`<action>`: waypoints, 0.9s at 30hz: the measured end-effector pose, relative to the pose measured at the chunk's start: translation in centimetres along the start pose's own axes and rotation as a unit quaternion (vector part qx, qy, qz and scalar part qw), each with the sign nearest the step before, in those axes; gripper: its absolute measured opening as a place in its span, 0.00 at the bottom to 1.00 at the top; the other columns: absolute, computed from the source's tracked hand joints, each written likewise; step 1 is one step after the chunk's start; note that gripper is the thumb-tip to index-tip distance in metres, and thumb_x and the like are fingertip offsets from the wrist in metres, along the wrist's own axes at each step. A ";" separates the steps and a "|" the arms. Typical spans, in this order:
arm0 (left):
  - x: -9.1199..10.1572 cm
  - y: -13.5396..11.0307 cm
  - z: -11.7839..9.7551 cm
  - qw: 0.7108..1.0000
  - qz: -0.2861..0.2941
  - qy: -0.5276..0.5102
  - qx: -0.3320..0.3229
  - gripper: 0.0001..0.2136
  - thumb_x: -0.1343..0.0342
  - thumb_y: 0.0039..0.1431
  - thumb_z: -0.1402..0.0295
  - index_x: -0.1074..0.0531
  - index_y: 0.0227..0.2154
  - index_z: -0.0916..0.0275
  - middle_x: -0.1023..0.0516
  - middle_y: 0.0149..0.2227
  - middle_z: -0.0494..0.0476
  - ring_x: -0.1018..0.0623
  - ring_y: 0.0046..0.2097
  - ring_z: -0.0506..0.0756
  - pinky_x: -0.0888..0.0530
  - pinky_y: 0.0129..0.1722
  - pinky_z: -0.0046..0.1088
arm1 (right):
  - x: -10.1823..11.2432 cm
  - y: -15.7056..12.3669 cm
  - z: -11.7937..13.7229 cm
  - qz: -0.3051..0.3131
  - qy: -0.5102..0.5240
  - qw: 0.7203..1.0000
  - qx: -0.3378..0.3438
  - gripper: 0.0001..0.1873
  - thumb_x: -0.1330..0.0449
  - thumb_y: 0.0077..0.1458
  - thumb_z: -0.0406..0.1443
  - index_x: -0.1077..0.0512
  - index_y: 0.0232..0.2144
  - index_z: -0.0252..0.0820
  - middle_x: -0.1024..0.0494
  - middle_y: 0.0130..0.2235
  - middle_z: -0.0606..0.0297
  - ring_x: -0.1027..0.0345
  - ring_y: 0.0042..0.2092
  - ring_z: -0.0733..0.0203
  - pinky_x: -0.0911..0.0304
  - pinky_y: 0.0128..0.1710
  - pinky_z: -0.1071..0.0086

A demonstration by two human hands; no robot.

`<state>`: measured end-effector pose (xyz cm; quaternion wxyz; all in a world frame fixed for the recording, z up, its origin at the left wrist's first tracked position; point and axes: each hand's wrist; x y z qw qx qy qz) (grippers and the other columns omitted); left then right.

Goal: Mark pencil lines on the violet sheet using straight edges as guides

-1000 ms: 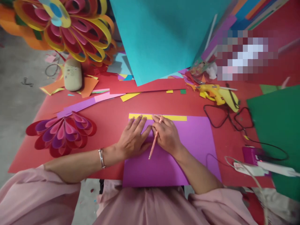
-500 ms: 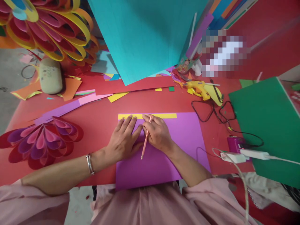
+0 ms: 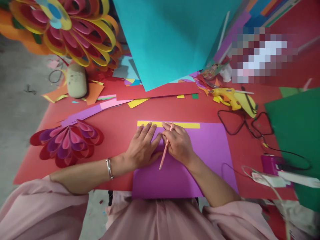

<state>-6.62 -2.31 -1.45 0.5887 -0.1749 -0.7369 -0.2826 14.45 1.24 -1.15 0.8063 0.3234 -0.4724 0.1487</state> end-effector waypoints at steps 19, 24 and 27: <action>0.4 -0.1 -0.2 1.000 0.013 0.010 0.014 0.31 0.46 0.69 0.47 0.31 0.63 0.68 0.34 0.68 0.81 0.34 0.69 0.80 0.36 0.66 0.64 | -0.5 -0.1 -0.3 -0.017 -0.021 1.000 0.015 0.04 0.41 0.67 0.32 0.25 0.41 0.42 0.19 0.59 0.53 0.25 0.59 0.45 0.28 0.58 0.51; 0.3 -0.2 -0.3 1.000 0.007 0.011 0.012 0.31 0.46 0.69 0.47 0.31 0.63 0.68 0.34 0.68 0.81 0.33 0.69 0.80 0.35 0.65 0.64 | -0.5 -0.1 -0.3 -0.021 -0.021 0.999 0.018 0.04 0.41 0.68 0.32 0.25 0.41 0.42 0.19 0.60 0.54 0.24 0.59 0.45 0.28 0.58 0.52; 0.3 -0.2 -0.3 1.000 0.003 0.009 0.012 0.31 0.46 0.68 0.48 0.31 0.63 0.67 0.34 0.68 0.81 0.33 0.69 0.80 0.35 0.65 0.64 | -0.5 -0.1 -0.3 -0.022 -0.023 0.999 0.016 0.04 0.41 0.68 0.32 0.25 0.41 0.43 0.19 0.60 0.54 0.24 0.59 0.46 0.28 0.58 0.52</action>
Point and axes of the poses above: each hand's wrist, its own y-axis towards the middle knuckle, its own x-axis out of the back of the hand, z = x × y
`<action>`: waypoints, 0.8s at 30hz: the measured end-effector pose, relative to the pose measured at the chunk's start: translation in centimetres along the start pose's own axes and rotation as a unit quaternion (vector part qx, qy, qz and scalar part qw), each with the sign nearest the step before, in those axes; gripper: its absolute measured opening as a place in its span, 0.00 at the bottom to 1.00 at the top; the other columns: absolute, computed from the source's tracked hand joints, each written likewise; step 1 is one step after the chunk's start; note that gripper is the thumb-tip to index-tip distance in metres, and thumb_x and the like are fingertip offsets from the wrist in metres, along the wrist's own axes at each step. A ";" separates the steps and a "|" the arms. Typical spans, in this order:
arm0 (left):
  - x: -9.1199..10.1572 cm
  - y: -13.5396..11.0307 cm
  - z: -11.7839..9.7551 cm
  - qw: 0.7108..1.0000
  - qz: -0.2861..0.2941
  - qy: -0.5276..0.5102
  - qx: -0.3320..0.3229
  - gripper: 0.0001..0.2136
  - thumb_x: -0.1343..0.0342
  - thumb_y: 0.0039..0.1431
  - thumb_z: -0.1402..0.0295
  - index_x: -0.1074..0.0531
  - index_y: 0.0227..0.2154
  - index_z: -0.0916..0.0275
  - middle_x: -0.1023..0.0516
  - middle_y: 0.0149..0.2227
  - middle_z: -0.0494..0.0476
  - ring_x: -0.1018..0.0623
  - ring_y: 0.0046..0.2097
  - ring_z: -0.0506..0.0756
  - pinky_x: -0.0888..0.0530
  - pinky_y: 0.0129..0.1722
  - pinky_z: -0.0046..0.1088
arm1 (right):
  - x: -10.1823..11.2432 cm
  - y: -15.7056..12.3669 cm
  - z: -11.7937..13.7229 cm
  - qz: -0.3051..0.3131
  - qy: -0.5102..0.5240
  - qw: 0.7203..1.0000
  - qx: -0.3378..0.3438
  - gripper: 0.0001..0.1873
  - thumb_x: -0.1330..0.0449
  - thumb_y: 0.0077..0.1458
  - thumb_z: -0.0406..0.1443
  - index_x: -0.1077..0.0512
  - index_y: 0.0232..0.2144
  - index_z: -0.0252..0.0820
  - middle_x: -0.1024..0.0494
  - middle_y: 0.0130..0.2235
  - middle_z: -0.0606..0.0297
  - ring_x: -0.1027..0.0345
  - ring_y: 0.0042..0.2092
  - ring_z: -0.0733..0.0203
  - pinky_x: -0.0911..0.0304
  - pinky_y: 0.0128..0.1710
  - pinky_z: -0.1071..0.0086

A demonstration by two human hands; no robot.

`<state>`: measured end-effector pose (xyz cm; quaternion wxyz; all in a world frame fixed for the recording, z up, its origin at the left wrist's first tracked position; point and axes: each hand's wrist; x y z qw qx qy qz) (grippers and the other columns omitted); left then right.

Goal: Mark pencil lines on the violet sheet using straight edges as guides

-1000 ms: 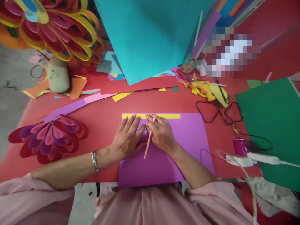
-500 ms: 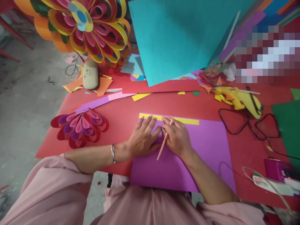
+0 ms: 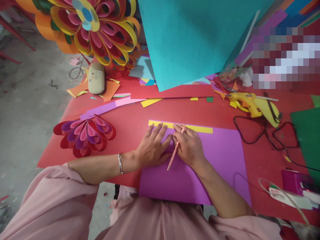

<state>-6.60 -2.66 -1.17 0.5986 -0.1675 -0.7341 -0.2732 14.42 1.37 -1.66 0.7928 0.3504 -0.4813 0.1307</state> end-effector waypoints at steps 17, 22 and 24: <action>0.1 0.3 0.5 1.000 0.008 -0.023 0.001 0.31 0.42 0.66 0.48 0.30 0.63 0.66 0.33 0.67 0.78 0.34 0.69 0.79 0.35 0.65 0.61 | 0.3 0.3 0.2 0.005 0.005 1.000 -0.008 0.07 0.42 0.68 0.31 0.24 0.41 0.42 0.19 0.59 0.53 0.24 0.60 0.48 0.27 0.59 0.53; 0.0 0.2 0.4 1.000 0.027 0.000 -0.003 0.32 0.44 0.67 0.48 0.33 0.65 0.66 0.34 0.68 0.79 0.33 0.69 0.77 0.35 0.66 0.60 | 0.4 0.4 0.3 0.011 0.012 1.000 -0.017 0.08 0.43 0.69 0.32 0.23 0.42 0.42 0.18 0.58 0.53 0.24 0.60 0.48 0.27 0.60 0.53; -0.1 0.1 0.4 1.000 0.018 0.007 -0.010 0.32 0.45 0.67 0.48 0.33 0.65 0.66 0.34 0.68 0.80 0.33 0.69 0.78 0.35 0.65 0.60 | 0.4 0.4 0.4 0.014 0.015 1.000 -0.021 0.08 0.44 0.69 0.32 0.23 0.42 0.42 0.18 0.59 0.54 0.24 0.61 0.48 0.28 0.61 0.52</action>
Point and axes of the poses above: each hand's wrist, its own y-axis towards the middle knuckle, its own x-axis out of the back of the hand, z = x × y
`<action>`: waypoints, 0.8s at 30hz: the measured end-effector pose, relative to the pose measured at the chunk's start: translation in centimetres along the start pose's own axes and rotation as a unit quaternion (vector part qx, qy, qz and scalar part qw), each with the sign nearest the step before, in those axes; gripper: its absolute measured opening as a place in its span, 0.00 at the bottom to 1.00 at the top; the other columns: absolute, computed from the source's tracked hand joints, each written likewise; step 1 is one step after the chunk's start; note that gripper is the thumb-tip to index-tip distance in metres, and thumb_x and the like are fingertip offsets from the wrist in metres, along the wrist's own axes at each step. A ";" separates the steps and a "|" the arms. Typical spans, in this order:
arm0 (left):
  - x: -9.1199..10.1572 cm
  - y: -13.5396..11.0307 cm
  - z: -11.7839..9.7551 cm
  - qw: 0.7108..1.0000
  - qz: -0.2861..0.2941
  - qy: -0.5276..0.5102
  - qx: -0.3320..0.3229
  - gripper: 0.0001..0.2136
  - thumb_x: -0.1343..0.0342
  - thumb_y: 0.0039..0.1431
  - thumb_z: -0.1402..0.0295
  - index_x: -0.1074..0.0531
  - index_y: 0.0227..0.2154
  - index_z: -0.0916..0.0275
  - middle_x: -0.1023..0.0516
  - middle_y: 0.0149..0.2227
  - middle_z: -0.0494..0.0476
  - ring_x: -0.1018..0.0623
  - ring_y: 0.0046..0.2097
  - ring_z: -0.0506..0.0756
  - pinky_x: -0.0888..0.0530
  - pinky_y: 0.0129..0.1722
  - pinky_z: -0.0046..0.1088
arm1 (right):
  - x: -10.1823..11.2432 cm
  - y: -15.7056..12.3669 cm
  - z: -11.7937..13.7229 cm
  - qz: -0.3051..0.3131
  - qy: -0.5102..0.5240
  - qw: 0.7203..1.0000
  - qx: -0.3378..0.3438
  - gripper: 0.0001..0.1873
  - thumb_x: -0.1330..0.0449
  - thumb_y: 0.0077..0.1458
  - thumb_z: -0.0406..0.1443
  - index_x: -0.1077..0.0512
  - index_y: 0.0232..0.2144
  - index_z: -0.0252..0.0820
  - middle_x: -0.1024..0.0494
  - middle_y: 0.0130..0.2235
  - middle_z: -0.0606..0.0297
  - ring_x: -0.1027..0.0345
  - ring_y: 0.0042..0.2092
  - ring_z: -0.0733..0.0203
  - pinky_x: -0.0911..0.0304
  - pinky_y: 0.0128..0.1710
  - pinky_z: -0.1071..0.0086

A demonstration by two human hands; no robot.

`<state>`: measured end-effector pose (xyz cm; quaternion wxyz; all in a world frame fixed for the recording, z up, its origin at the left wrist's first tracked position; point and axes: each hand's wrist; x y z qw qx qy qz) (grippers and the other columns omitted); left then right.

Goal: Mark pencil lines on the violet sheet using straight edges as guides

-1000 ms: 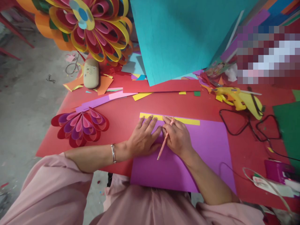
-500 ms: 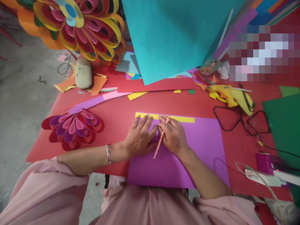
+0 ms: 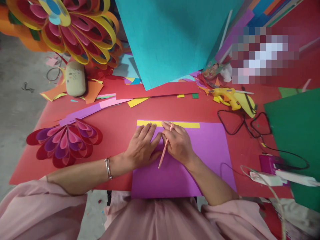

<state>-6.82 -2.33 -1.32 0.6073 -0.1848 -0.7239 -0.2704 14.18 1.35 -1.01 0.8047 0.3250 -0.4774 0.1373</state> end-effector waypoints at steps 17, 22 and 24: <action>0.0 -0.2 -0.2 0.999 -0.001 -0.040 0.010 0.31 0.44 0.67 0.50 0.34 0.65 0.67 0.37 0.70 0.80 0.37 0.72 0.77 0.36 0.67 0.62 | 1.2 -0.2 0.1 -0.076 0.106 0.991 -0.041 0.15 0.48 0.74 0.41 0.26 0.53 0.44 0.15 0.46 0.57 0.22 0.47 0.52 0.27 0.47 0.56; 0.6 -0.1 -0.4 1.000 0.011 -0.014 0.010 0.31 0.42 0.67 0.50 0.32 0.64 0.68 0.36 0.69 0.82 0.34 0.69 0.79 0.37 0.66 0.64 | 4.7 1.8 1.8 -0.063 0.193 0.967 -0.150 0.17 0.49 0.74 0.42 0.21 0.44 0.48 0.17 0.41 0.61 0.24 0.43 0.55 0.29 0.45 0.60; 0.7 0.1 -0.5 1.000 0.020 -0.010 0.010 0.32 0.42 0.67 0.50 0.32 0.64 0.69 0.35 0.68 0.82 0.33 0.68 0.79 0.37 0.66 0.64 | 4.5 3.2 2.0 -0.048 0.263 0.944 -0.195 0.15 0.47 0.73 0.45 0.21 0.43 0.49 0.17 0.38 0.63 0.23 0.39 0.57 0.28 0.42 0.62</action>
Point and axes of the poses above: each hand's wrist, its own y-axis towards the middle knuckle, its own x-axis out of the back of the hand, z = x × y
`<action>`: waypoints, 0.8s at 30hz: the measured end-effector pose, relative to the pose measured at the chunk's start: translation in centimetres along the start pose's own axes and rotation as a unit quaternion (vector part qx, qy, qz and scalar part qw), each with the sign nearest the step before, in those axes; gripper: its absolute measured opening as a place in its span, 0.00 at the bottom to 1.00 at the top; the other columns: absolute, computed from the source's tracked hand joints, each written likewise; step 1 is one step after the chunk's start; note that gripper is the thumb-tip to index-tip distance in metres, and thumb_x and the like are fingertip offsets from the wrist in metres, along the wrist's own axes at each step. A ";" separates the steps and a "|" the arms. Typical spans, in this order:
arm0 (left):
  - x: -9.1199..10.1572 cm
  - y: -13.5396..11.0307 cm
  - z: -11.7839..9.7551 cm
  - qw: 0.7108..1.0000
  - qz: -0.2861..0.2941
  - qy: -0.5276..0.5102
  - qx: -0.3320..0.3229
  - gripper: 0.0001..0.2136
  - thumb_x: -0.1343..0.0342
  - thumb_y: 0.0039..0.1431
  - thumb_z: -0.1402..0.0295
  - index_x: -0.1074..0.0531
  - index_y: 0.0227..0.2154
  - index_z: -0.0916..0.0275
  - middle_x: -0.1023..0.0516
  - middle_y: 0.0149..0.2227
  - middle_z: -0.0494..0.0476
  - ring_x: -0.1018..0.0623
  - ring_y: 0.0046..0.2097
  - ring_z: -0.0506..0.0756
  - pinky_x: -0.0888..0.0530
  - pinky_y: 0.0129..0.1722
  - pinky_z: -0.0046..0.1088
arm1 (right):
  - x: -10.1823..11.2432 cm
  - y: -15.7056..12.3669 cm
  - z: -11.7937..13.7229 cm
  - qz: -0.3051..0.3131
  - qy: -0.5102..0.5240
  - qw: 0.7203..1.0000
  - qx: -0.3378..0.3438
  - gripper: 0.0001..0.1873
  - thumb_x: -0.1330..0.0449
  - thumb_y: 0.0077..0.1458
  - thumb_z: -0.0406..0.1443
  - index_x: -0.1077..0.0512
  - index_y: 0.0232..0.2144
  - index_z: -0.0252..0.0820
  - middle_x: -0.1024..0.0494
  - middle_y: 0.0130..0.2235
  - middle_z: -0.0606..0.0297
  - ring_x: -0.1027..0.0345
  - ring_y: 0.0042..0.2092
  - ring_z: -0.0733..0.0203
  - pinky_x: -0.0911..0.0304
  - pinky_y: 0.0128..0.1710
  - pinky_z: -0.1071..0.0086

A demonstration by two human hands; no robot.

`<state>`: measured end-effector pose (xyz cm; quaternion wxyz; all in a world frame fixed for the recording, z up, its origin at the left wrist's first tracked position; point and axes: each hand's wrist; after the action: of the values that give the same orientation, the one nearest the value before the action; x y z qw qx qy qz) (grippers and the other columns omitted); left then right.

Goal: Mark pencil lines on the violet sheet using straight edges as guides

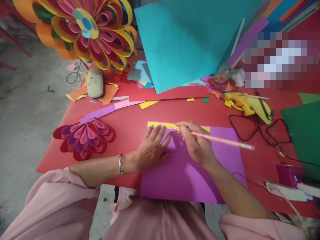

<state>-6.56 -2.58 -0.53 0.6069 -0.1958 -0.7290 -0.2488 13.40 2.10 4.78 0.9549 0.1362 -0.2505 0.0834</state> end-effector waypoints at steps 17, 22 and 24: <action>-0.6 0.1 0.1 1.000 -0.012 -0.019 -0.005 0.33 0.48 0.69 0.47 0.34 0.67 0.68 0.37 0.68 0.81 0.37 0.70 0.79 0.39 0.66 0.66 | -6.5 4.6 -4.5 0.065 0.082 0.994 -0.029 0.15 0.41 0.68 0.49 0.26 0.34 0.47 0.16 0.34 0.66 0.21 0.36 0.59 0.29 0.39 0.66; -0.8 0.0 0.2 1.000 -0.017 -0.024 -0.003 0.34 0.48 0.69 0.46 0.35 0.67 0.67 0.36 0.68 0.80 0.38 0.70 0.79 0.39 0.66 0.65 | -6.6 4.7 -4.5 0.071 0.065 0.995 -0.019 0.17 0.43 0.69 0.50 0.26 0.34 0.47 0.17 0.33 0.67 0.23 0.36 0.59 0.30 0.40 0.66; -0.8 0.0 0.2 1.000 -0.017 -0.024 -0.004 0.34 0.48 0.69 0.47 0.35 0.67 0.67 0.35 0.68 0.80 0.37 0.70 0.79 0.39 0.66 0.65 | -6.6 4.8 -4.4 0.073 0.063 0.995 -0.017 0.17 0.43 0.69 0.50 0.26 0.33 0.47 0.18 0.33 0.67 0.23 0.35 0.60 0.30 0.40 0.66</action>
<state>-6.54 -2.46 -1.29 0.5841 -0.1914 -0.7455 -0.2577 8.65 7.36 -1.20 0.9622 0.0959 -0.2008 0.1569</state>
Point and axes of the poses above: each hand's wrist, its own y-axis towards the middle knuckle, its own x-axis out of the back of the hand, z = x × y
